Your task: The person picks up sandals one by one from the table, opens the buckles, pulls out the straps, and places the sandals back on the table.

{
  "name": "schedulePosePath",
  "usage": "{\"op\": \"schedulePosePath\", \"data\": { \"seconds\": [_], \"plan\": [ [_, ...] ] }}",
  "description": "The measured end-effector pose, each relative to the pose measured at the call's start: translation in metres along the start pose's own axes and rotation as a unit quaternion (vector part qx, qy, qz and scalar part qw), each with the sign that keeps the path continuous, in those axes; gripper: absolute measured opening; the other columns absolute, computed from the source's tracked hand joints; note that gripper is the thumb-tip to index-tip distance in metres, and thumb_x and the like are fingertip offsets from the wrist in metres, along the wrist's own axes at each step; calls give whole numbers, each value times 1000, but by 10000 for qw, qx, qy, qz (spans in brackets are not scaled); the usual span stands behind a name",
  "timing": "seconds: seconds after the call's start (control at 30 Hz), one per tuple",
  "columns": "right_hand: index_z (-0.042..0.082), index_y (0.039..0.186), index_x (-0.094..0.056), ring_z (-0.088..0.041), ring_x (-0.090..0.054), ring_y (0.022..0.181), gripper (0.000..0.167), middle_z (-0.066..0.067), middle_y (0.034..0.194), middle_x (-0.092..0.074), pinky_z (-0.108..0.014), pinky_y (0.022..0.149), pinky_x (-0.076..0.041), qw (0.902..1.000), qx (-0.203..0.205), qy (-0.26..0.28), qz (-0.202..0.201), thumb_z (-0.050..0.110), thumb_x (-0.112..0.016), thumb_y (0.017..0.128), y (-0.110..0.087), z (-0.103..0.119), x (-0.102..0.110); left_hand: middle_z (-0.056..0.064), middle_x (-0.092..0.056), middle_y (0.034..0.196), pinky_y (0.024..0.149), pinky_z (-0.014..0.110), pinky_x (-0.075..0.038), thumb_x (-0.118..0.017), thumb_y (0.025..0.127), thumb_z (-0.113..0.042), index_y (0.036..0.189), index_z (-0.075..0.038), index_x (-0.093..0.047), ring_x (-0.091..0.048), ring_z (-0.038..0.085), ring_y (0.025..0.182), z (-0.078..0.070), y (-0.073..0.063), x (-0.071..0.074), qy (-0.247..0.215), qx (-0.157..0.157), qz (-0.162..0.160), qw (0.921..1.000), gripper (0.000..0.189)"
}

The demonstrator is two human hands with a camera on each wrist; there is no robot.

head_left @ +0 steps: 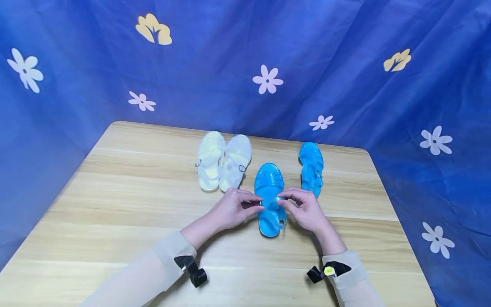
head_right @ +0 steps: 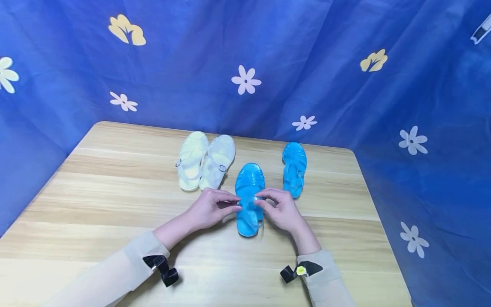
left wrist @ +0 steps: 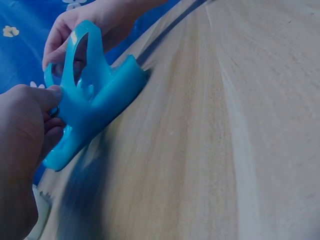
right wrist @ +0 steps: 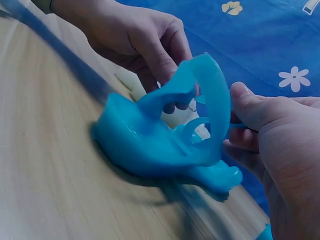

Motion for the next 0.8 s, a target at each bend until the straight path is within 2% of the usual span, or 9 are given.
{"op": "schedulePosePath", "data": {
  "seconds": [0.3,0.57,0.8],
  "plan": [
    [-2,113,-77,-22,-72,99,19,-11,106,-77,-36,90,-61,9998,134,-15,115,-8,-74,95,-1,1,-3,10,-80,104,78,28,-62,-84,94,-15,111,0,-81,-75,12,93,1,-2,-1,-11,51,63,10000,23],
    [2,124,-76,-26,-73,106,33,-10,116,-76,-44,94,-60,9981,297,-518,179,-9,-77,92,-5,4,4,4,-78,115,92,27,-59,-84,94,-21,122,-3,-78,-73,13,107,1,-5,3,164,291,264,9991,34],
    [-6,124,-73,-30,-75,96,34,-19,117,-75,-54,87,-61,9968,515,-587,182,-14,-74,91,-8,2,10,4,-77,121,96,31,-58,-82,97,-25,129,-3,-75,-72,15,112,1,-14,7,328,357,374,9981,39]
  ]
}}
Point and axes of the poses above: each hand's wrist, its own y-axis towards the middle knuckle, its own x-axis out of the back of the hand, z = x × y, the point moved 2 cm from there along y, towards the middle knuckle
